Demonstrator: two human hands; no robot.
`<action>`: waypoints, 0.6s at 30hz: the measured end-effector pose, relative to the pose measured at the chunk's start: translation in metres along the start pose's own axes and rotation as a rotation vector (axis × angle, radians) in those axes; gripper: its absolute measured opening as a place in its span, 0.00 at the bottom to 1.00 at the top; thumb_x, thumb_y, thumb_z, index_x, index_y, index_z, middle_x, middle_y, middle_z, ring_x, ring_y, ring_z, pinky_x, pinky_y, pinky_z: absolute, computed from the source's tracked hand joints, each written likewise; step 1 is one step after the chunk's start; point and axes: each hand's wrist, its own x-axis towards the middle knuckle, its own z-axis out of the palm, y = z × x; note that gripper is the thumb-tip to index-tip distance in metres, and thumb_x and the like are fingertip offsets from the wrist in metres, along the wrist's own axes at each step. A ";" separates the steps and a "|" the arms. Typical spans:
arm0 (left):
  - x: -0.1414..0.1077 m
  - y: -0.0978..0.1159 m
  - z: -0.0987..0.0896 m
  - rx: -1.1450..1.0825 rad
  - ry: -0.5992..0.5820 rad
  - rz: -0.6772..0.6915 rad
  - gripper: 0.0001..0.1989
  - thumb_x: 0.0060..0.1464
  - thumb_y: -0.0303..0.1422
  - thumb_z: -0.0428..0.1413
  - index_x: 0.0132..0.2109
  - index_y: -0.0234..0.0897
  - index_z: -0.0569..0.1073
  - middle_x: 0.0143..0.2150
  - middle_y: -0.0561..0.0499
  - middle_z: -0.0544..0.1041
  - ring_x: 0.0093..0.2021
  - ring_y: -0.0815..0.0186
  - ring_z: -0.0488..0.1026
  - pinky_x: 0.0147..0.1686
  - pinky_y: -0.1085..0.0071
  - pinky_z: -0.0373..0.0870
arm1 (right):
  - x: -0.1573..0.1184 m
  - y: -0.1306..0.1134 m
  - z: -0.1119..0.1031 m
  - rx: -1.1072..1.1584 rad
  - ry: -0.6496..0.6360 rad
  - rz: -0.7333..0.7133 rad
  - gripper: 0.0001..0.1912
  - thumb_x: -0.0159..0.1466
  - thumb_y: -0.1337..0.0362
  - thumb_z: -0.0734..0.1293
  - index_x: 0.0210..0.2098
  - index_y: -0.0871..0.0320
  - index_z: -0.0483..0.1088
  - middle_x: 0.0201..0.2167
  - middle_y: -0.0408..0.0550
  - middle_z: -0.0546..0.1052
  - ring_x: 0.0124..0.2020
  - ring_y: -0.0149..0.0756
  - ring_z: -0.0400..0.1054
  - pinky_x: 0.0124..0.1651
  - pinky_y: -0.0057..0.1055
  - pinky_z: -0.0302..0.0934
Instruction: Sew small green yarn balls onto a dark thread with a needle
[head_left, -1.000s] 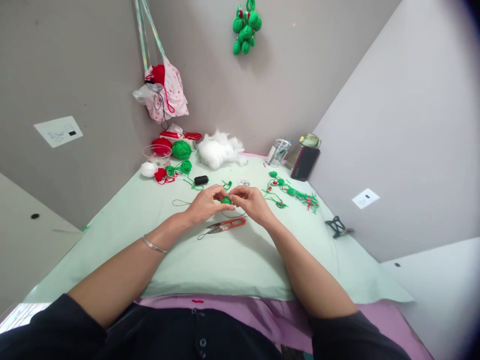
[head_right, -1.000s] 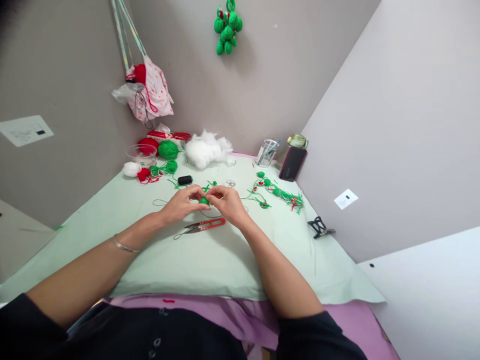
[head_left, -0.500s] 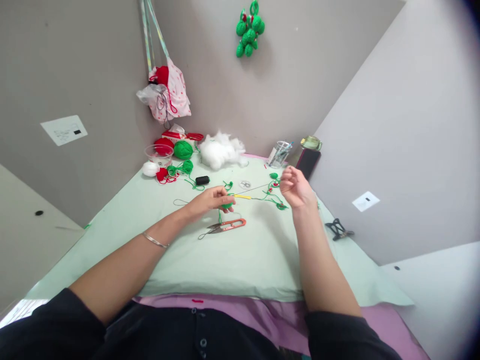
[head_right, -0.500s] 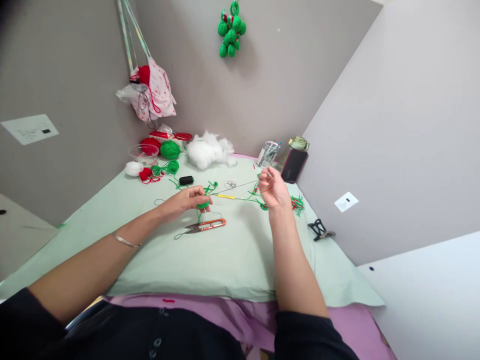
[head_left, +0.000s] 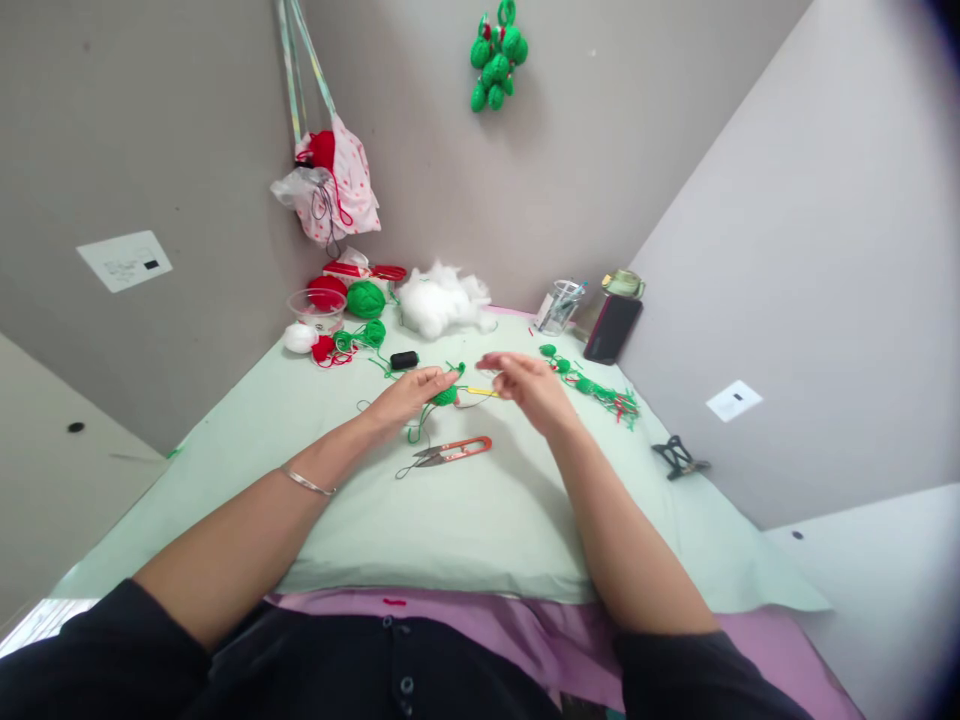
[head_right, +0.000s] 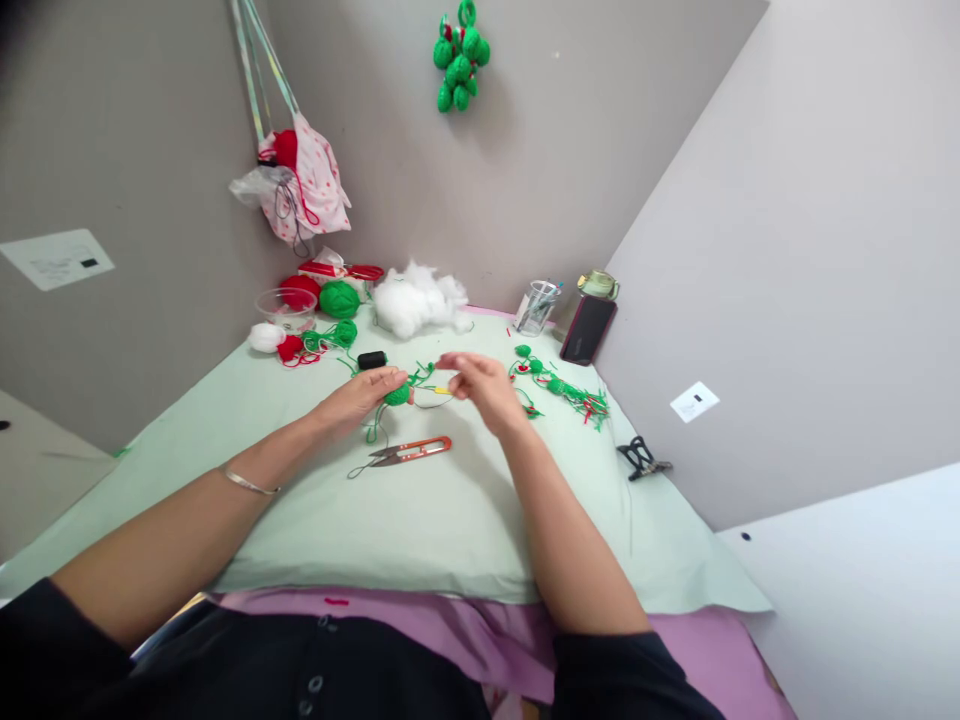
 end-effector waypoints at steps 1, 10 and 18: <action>0.000 0.000 0.000 0.012 0.014 0.015 0.22 0.57 0.52 0.54 0.32 0.35 0.73 0.34 0.50 0.74 0.36 0.66 0.67 0.41 0.68 0.62 | -0.004 0.003 0.015 -0.079 -0.082 0.020 0.15 0.59 0.53 0.70 0.36 0.60 0.74 0.36 0.51 0.78 0.24 0.27 0.65 0.24 0.26 0.58; 0.000 0.002 -0.001 -0.017 -0.038 -0.027 0.22 0.54 0.53 0.56 0.31 0.36 0.73 0.32 0.50 0.75 0.35 0.65 0.68 0.40 0.67 0.63 | -0.012 -0.002 0.010 -0.209 -0.324 0.087 0.18 0.61 0.51 0.69 0.33 0.61 0.76 0.20 0.38 0.62 0.21 0.24 0.55 0.26 0.25 0.53; 0.000 0.008 -0.004 -0.225 0.013 -0.073 0.20 0.50 0.50 0.61 0.28 0.36 0.71 0.28 0.52 0.72 0.34 0.66 0.69 0.43 0.67 0.66 | 0.006 -0.017 -0.065 0.076 0.308 -0.120 0.12 0.54 0.58 0.75 0.26 0.57 0.71 0.19 0.37 0.61 0.19 0.24 0.50 0.22 0.27 0.53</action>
